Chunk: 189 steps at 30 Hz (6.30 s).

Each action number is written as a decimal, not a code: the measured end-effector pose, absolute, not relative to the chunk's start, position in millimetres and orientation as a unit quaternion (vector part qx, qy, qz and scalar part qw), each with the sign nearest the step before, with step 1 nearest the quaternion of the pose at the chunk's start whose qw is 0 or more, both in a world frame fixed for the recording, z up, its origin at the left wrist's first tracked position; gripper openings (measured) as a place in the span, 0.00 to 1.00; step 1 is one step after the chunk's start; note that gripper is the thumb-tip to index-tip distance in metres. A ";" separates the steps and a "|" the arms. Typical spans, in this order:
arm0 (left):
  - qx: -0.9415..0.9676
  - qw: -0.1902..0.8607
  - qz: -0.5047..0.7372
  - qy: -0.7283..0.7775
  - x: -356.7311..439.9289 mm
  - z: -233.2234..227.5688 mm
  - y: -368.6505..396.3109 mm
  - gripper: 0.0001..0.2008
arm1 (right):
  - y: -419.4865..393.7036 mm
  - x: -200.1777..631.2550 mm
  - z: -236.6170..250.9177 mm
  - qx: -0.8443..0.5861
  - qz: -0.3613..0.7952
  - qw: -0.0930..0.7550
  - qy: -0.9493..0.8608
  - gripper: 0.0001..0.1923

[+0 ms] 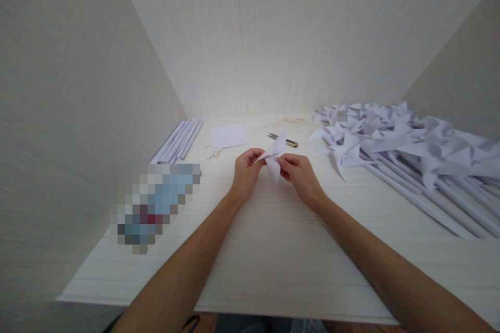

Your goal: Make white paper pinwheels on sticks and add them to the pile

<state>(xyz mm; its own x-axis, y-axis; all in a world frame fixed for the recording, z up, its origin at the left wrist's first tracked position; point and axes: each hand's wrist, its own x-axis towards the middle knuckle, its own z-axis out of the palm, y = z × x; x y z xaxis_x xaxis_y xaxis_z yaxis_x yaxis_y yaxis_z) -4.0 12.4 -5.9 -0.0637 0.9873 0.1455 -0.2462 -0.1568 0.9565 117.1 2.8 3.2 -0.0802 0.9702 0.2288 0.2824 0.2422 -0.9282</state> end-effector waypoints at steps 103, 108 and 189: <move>0.543 0.565 0.500 0.369 -16.1 -7.5 15.6 0.10 | 9.4 143.7 6.9 -0.405 0.281 0.441 -0.750 0.03; 0.534 0.575 0.500 0.367 -15.7 -7.4 15.7 0.09 | 9.8 144.0 6.4 -0.409 0.283 0.441 -0.747 0.03; 0.485 0.625 0.477 0.383 -9.6 -2.1 11.6 0.11 | 4.0 134.5 -4.3 -0.387 0.162 0.485 -0.767 0.06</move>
